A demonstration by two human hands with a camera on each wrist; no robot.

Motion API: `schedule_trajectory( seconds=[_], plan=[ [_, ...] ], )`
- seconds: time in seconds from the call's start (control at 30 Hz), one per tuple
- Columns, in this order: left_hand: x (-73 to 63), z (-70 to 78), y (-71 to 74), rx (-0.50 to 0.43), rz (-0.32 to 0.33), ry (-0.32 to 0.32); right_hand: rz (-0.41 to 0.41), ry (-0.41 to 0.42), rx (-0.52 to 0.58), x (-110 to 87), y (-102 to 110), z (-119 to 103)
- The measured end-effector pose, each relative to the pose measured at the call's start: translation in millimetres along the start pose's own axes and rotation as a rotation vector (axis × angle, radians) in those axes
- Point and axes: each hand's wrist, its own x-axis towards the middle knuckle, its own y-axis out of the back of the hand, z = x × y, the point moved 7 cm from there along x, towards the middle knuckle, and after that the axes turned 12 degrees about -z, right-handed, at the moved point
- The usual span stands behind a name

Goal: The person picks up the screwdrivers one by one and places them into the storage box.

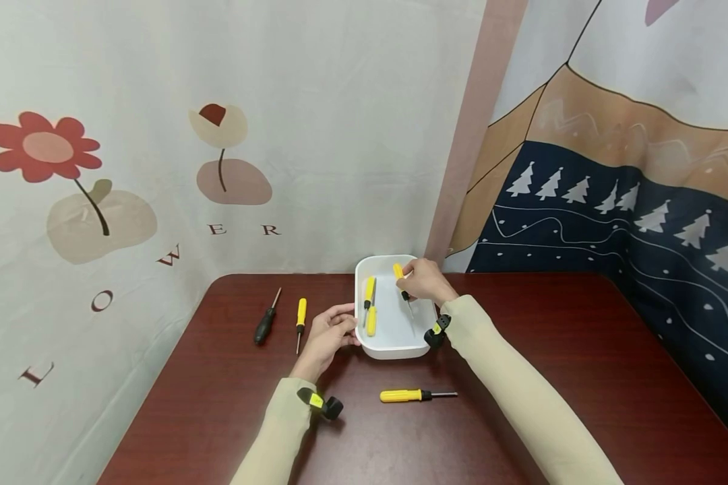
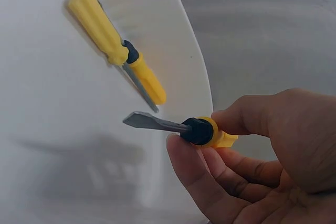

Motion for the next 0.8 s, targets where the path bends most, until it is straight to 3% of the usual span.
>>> schedule_trajectory(
  seconds=[0.8],
  plan=[
    [-3.5,2.2,-1.8,-0.008,-0.011,-0.002,-0.055,-0.106,-0.039,25.4,-19.4,-5.6]
  ],
)
